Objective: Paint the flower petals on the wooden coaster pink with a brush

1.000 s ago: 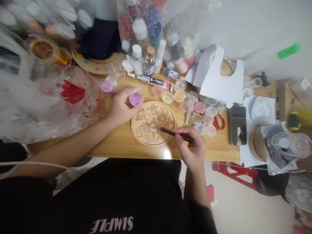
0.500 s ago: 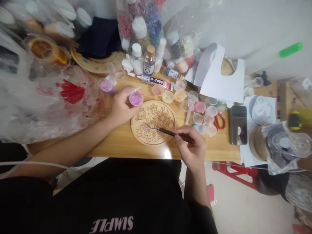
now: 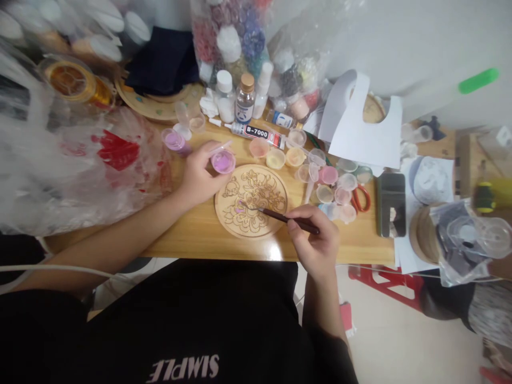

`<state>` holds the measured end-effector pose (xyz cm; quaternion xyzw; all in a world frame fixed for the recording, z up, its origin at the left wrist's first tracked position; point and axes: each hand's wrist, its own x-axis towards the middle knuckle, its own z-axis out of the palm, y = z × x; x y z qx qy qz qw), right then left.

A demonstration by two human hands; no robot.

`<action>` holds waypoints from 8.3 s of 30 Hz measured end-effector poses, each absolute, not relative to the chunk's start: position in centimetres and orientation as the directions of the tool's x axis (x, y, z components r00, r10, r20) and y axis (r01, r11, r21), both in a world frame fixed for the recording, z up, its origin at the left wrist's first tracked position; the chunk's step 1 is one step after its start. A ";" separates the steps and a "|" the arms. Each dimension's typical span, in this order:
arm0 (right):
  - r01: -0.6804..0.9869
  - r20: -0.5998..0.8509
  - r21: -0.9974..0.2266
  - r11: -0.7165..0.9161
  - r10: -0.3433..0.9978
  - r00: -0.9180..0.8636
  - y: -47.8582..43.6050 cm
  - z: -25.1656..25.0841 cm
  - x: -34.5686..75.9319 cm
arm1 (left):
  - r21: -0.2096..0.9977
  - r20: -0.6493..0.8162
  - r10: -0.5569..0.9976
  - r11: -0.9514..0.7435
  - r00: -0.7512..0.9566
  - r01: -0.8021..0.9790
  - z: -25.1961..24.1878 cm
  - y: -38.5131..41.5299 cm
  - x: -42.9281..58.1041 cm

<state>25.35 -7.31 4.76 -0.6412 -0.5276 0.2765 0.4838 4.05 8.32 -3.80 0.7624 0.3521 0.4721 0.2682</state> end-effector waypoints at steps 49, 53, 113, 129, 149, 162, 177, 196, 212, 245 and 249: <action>0.067 0.097 -0.995 0.073 0.843 0.530 -5.7 4.3 25.5 | 0.751 0.524 0.800 -0.595 0.291 0.285 -3.1 8.1 4.1; -0.026 0.101 -0.990 0.136 0.838 0.536 -4.3 4.5 25.2 | 0.776 0.481 0.830 -0.553 0.282 0.305 -2.6 7.9 4.2; -0.083 -0.180 -0.983 -0.163 0.773 0.608 -6.0 3.8 24.5 | 0.726 0.550 0.779 -0.624 0.300 0.288 -3.2 8.1 4.2; 0.047 -0.108 -0.985 -0.167 0.800 0.591 -6.4 3.8 24.5 | 0.736 0.525 0.787 -0.611 0.325 0.290 -3.3 8.1 4.1; 0.080 -0.096 -0.982 -0.173 0.814 0.574 -6.7 4.1 24.8 | 0.758 0.486 0.805 -0.582 0.339 0.295 -3.0 8.0 4.2; 0.093 -0.059 -0.986 -0.141 0.804 0.592 -6.6 4.4 24.8 | 0.775 0.417 0.845 -0.523 0.334 0.354 -3.0 7.9 4.3; 0.088 -0.082 -0.982 -0.167 0.801 0.593 -6.7 4.3 24.9 | 0.775 0.412 0.847 -0.519 0.335 0.360 -3.0 7.9 4.3; 0.068 -0.089 -0.985 -0.160 0.801 0.593 -6.5 4.2 24.9 | 0.765 0.435 0.835 -0.540 0.336 0.351 -3.0 8.0 4.3; 0.101 0.013 -0.993 -0.054 0.824 0.567 -6.3 4.9 24.8 | 0.720 0.498 0.800 -0.596 0.335 0.355 -3.4 8.0 4.4; 0.130 -0.050 -0.982 -0.135 0.856 0.515 -6.7 4.2 24.2 | 0.728 0.544 0.774 -0.628 0.325 0.276 -3.6 8.2 4.3; 0.161 -0.032 -0.978 -0.134 0.854 0.520 -6.8 4.3 24.3 | 0.741 0.506 0.795 -0.599 0.336 0.302 -3.3 8.0 4.3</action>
